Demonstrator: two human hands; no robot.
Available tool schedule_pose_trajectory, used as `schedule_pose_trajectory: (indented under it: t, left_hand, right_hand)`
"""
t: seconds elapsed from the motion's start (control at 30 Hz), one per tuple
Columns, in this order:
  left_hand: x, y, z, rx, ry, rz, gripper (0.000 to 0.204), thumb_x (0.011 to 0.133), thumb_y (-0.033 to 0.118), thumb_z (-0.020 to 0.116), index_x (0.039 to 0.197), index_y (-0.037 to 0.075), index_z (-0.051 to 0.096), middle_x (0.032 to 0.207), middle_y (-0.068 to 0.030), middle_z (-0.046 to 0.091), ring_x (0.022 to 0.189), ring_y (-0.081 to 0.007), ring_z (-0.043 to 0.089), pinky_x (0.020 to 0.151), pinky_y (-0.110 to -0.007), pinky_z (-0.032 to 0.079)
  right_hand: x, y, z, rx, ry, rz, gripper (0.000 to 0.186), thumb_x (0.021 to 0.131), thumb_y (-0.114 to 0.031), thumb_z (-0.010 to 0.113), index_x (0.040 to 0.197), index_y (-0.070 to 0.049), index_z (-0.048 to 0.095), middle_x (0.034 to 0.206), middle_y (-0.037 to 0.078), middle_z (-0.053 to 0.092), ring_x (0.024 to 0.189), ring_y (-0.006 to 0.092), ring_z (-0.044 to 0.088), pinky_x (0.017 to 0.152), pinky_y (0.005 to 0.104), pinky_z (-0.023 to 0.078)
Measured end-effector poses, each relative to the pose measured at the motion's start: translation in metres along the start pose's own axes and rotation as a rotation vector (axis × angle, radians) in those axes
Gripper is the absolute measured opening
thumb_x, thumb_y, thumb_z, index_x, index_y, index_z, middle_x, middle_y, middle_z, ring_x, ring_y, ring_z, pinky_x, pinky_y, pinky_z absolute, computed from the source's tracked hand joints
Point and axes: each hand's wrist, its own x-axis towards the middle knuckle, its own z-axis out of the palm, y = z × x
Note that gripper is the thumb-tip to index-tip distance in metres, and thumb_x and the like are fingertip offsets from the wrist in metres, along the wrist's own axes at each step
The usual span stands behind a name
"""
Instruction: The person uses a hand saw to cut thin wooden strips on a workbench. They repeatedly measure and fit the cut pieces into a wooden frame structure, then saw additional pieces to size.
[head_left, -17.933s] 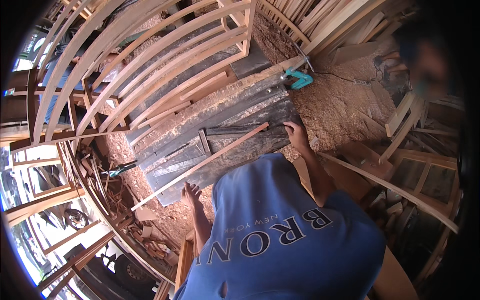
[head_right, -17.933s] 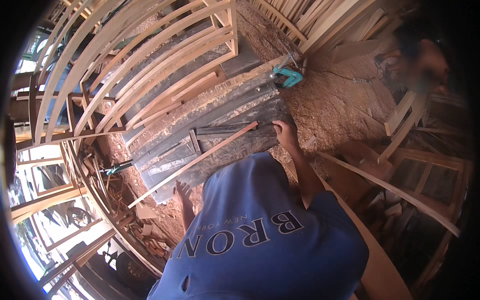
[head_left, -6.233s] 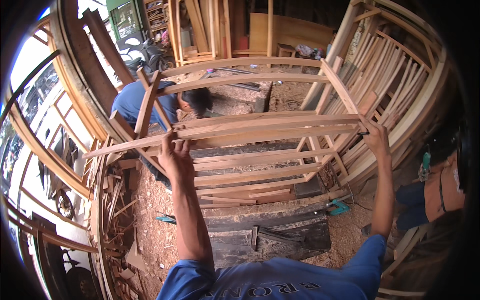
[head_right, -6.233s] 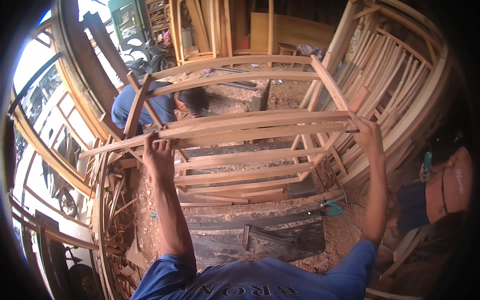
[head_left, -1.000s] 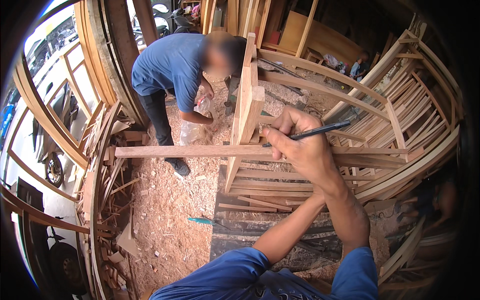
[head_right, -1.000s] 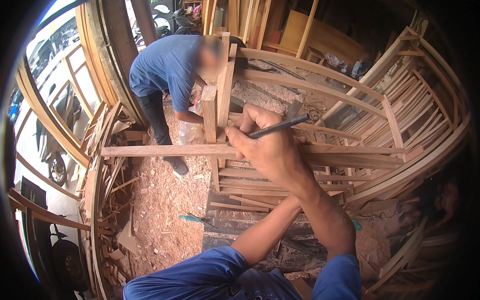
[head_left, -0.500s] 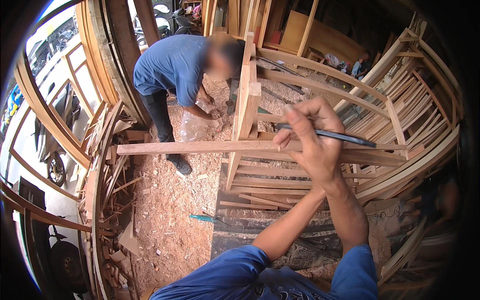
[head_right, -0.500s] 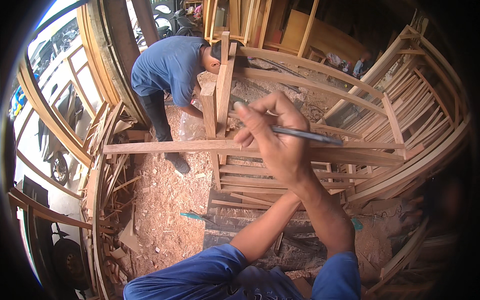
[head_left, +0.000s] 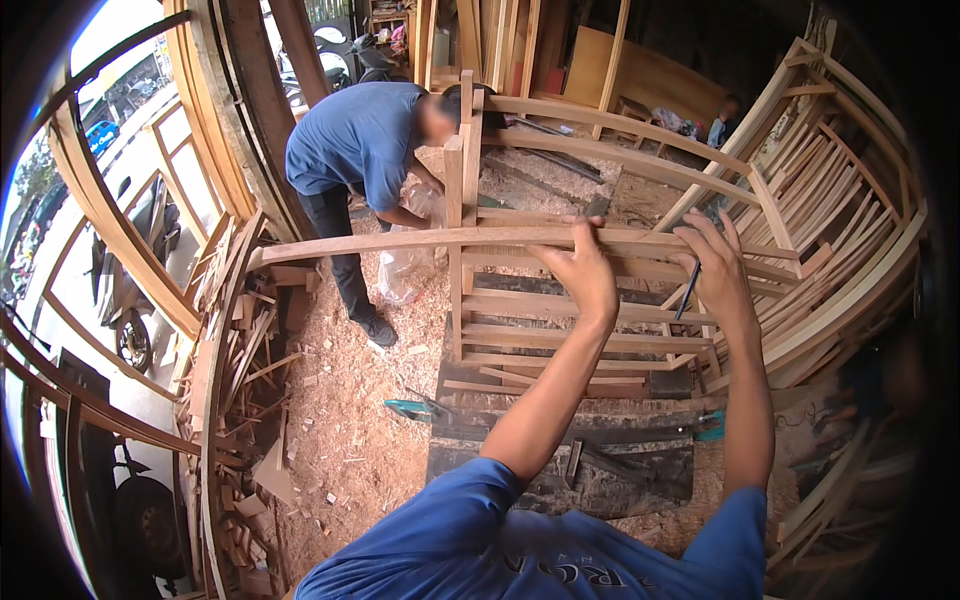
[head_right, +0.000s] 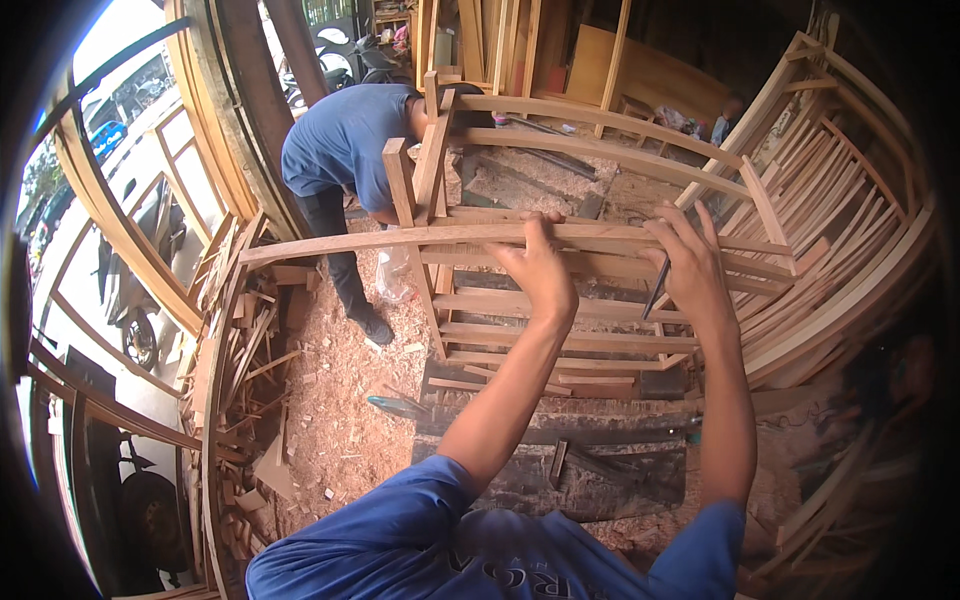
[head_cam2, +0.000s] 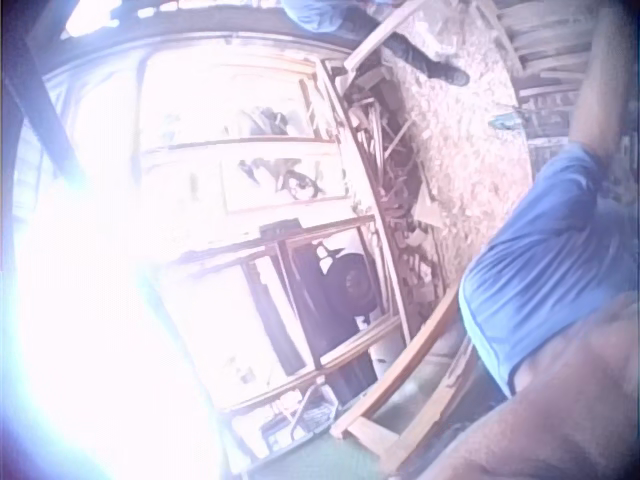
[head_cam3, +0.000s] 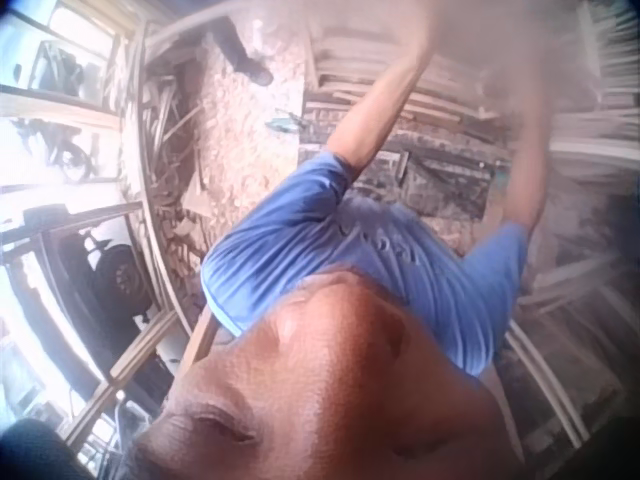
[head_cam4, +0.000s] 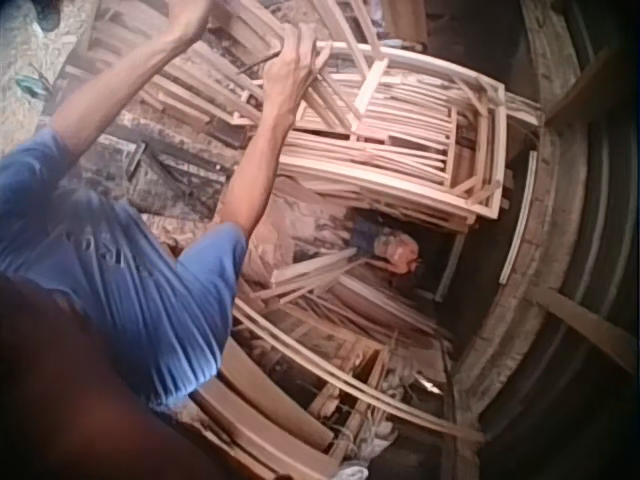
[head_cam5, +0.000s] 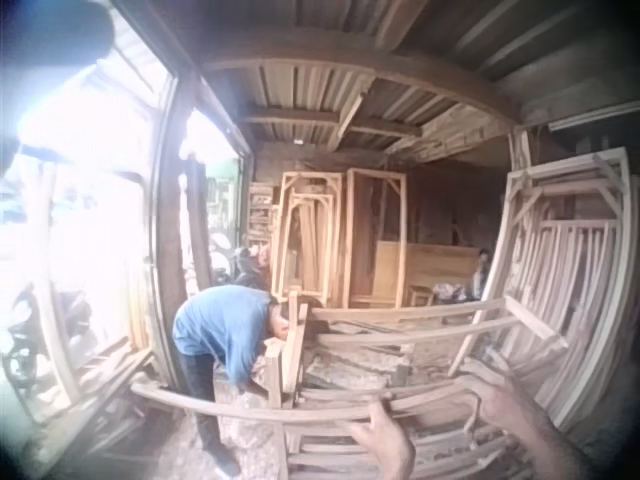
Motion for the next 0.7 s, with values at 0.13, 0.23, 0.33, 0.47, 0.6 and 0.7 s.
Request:
schedule_pose_trajectory:
  t: [0.13,0.23,0.33,0.47,0.6,0.7]
  left_hand:
    - [-0.011,0.018,-0.005,-0.046,-0.023,-0.080,0.043,0.101,0.017,0.053,0.133,0.001,0.029,0.117,-0.0126,0.056,0.100,-0.0173,0.058,0.093,-0.031,0.045]
    - [-0.035,0.038,-0.018,-0.187,0.106,-0.190,0.057,0.101,0.020,0.052,0.146,0.004,0.021,0.118,-0.0123,0.056,0.110,-0.0207,0.055,0.096,-0.036,0.042]
    - [-0.082,0.065,-0.054,-0.217,-0.035,-0.038,0.049,0.104,0.021,0.045,0.145,0.005,0.024,0.117,-0.0119,0.056,0.111,-0.0191,0.053,0.095,-0.038,0.043]
    - [-0.137,0.139,-0.129,0.020,-0.140,0.059,0.045,0.106,0.025,0.040,0.142,0.001,0.030,0.081,0.0012,0.047,0.069,-0.0095,0.045,0.067,-0.030,0.043]
    - [-0.139,0.242,-0.179,0.346,-0.068,0.482,0.056,0.104,0.027,0.044,0.150,0.003,0.023,0.075,0.0004,0.047,0.051,-0.0024,0.030,0.037,-0.019,0.027]
    - [-0.141,0.302,-0.178,0.761,0.081,0.695,0.056,0.102,0.038,0.046,0.150,0.016,0.027,0.088,-0.0056,0.059,0.050,-0.0026,0.032,0.034,-0.018,0.026]
  right_hand:
    - [-0.008,0.009,0.000,0.128,0.151,-0.154,0.024,0.076,-0.007,0.073,0.097,0.001,0.064,0.113,0.014,0.062,0.122,0.0352,0.054,0.111,0.0517,0.036]
    - [-0.034,-0.005,-0.007,0.120,0.304,-0.227,0.023,0.074,-0.006,0.074,0.094,0.001,0.065,0.107,0.016,0.061,0.117,0.0368,0.058,0.106,0.0514,0.042]
    - [-0.083,-0.043,-0.014,0.180,0.325,-0.208,0.024,0.074,-0.007,0.077,0.093,0.001,0.065,0.106,0.016,0.061,0.116,0.0378,0.059,0.102,0.0500,0.047]
    - [-0.172,-0.118,0.008,0.621,0.274,-0.100,0.025,0.079,-0.009,0.076,0.101,-0.001,0.066,0.113,0.016,0.062,0.109,0.0332,0.063,0.090,0.0434,0.055]
    - [-0.263,-0.159,0.077,1.100,-0.025,0.226,0.031,0.081,0.006,0.067,0.110,-0.001,0.061,0.117,0.021,0.060,0.103,0.0351,0.065,0.083,0.0419,0.056]
    - [-0.311,-0.181,0.146,1.016,-0.536,0.502,0.015,0.086,0.002,0.059,0.100,-0.001,0.060,0.099,0.021,0.067,0.089,0.0360,0.069,0.074,0.0431,0.057]
